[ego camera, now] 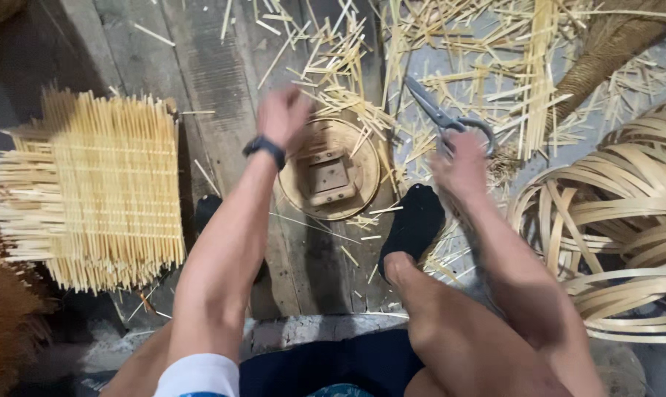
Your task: The person sits on the floor and repeatedly places a circular bamboo frame onto a flat woven bamboo mat, then uses shears to trim the excess mat material around the frame. The trimmed circular pieces are set aside, and the process is repeated with new mats.
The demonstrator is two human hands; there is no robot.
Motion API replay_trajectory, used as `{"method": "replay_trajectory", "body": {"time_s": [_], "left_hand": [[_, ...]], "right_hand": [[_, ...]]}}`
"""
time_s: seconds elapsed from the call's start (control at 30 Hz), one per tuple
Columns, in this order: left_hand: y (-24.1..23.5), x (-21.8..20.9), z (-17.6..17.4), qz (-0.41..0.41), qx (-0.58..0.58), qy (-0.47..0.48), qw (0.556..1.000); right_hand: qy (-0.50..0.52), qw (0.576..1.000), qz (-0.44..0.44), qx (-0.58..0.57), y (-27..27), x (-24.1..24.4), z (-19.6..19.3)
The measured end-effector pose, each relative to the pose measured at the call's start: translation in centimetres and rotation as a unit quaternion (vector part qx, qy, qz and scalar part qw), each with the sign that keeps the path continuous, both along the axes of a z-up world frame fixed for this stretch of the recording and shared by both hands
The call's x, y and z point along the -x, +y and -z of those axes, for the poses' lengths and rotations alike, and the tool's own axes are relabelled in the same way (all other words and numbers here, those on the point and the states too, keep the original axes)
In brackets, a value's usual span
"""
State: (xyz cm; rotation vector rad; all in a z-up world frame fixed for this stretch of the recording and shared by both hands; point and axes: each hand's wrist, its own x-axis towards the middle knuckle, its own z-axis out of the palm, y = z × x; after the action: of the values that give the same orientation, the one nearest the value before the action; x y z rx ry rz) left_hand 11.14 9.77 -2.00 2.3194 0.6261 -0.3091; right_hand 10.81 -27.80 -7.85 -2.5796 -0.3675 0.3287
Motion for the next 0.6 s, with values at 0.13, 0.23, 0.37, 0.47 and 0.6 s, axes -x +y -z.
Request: {"method": "replay_trajectory", "body": {"time_s": [0.13, 0.23, 0.37, 0.47, 0.6], "left_hand": [[0.4, 4.2, 5.6, 0.082, 0.041, -0.067, 0.994], [-1.6, 3.3, 9.0, 0.124, 0.08, -0.101, 0.984], [-4.9, 2.6, 11.0, -0.002, 0.176, -0.015, 0.984], [-6.5, 2.7, 11.7, 0.082, 0.03, -0.023, 0.996], [-6.0, 3.0, 11.3, -0.017, 0.172, -0.086, 0.981]], "right_hand": [[0.326, 0.92, 0.06, -0.208, 4.3, 1.8, -0.4], [0.295, 0.922, 0.072, -0.239, 6.3, 2.5, -0.2], [0.336, 0.906, 0.144, -0.212, 6.9, 2.4, 0.6], [0.357, 0.89, 0.176, -0.222, 6.0, 2.5, 1.1], [0.302, 0.918, 0.133, -0.222, 5.4, 3.2, 0.3]]}}
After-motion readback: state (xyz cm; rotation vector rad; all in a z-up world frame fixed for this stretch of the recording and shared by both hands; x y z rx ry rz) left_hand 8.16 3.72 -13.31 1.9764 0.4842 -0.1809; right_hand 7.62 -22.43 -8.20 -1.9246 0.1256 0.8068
